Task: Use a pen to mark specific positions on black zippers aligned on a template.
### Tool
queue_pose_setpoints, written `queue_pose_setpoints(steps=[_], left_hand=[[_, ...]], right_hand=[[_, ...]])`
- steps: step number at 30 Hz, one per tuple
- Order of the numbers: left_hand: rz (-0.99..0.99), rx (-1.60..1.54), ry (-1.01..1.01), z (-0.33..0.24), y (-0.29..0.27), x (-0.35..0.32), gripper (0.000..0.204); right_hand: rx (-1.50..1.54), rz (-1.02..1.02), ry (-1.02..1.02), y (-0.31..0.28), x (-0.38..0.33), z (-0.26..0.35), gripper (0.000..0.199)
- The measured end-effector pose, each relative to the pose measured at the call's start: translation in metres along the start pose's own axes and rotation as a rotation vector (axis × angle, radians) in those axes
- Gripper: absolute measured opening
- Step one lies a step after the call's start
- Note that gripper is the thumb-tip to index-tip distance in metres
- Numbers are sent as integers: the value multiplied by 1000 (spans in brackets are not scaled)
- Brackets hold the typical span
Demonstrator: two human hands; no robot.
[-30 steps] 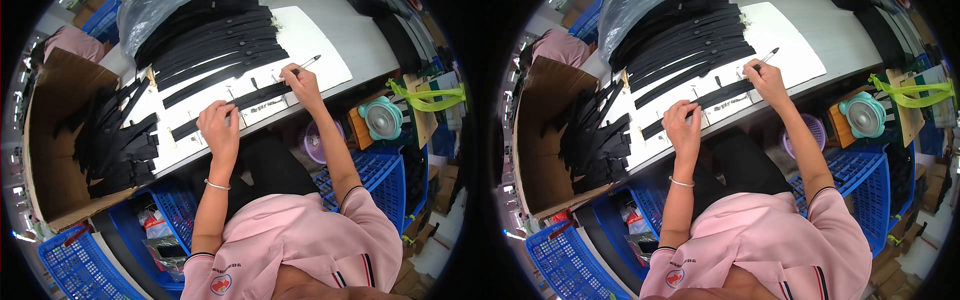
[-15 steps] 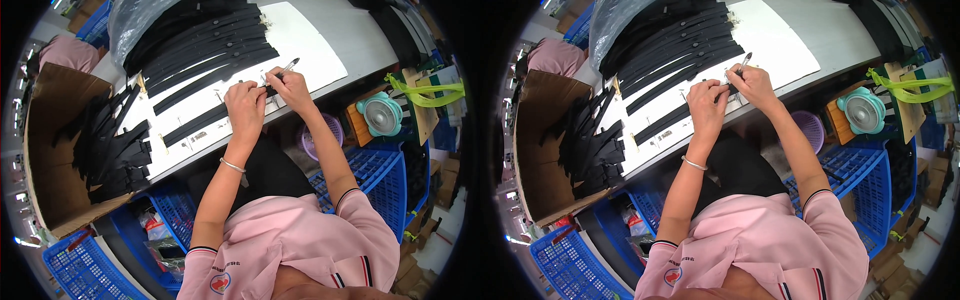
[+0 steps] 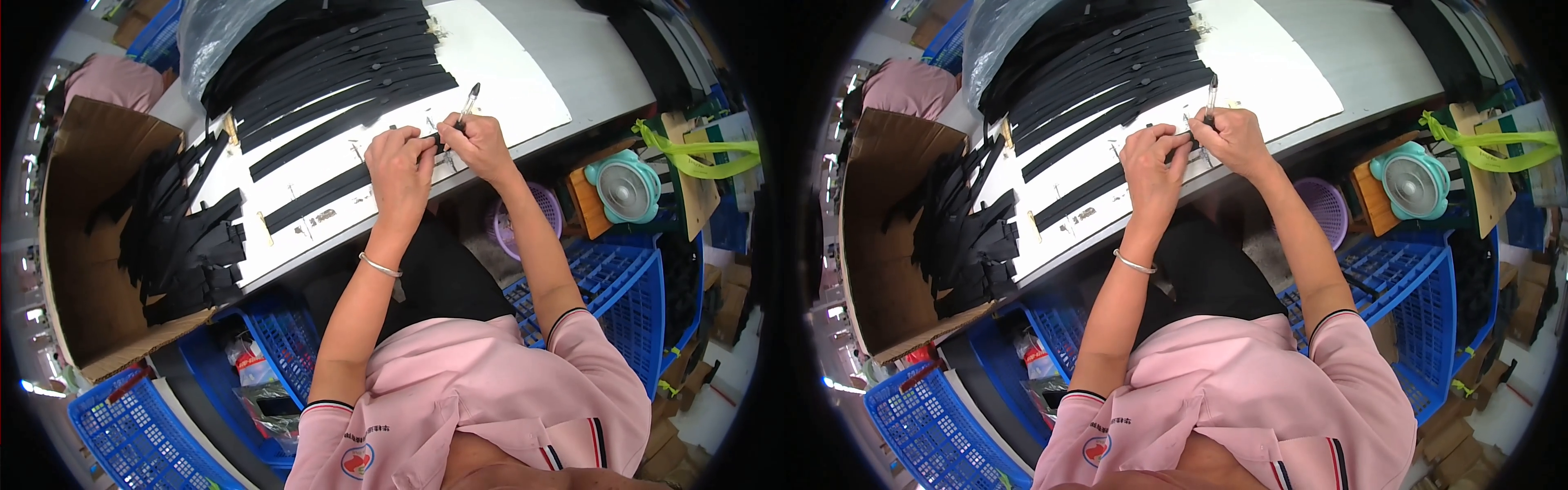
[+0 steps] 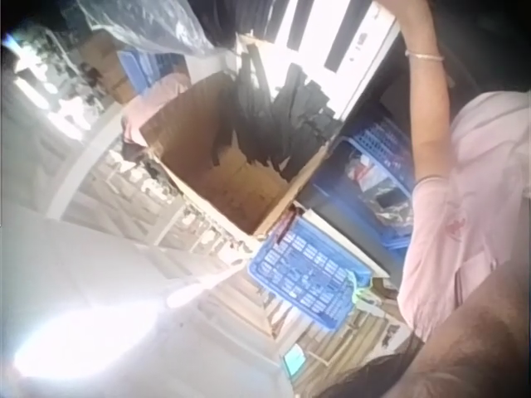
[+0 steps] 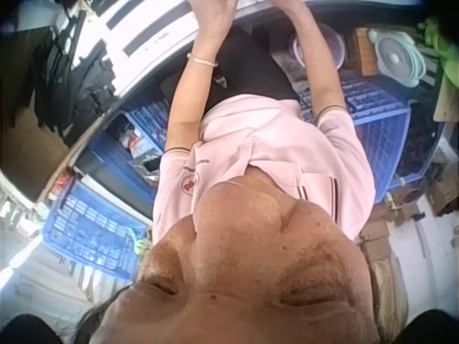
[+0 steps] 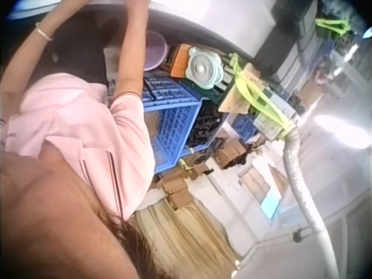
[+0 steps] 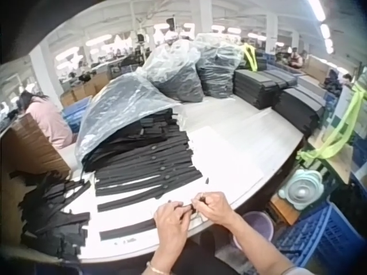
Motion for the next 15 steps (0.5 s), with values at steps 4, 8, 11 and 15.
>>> queue_pose_setpoints(steps=[4, 8, 11, 15], left_hand=[[21, 20, 32, -1, -1, -3, 18], [44, 128, 14, -14, -17, -18, 31], [69, 223, -72, 1, -37, -38, 30], [170, 250, -37, 18, -25, -26, 44]], right_hand=[[4, 14, -17, 1, 0, 0, 18], [281, -52, 105, -14, -9, -14, 23], [273, -99, 65, -17, -10, -8, 23], [279, -208, 51, -27, -15, -12, 20]])
Point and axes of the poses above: each hand's wrist, its own x-axis towards the middle knuckle, its own y-axis out of the palm, z = x × y, the point moved 10 cm from there along x, towards the middle knuckle, and after that the axes turned 2 degrees about z, right-handed, at the moved point
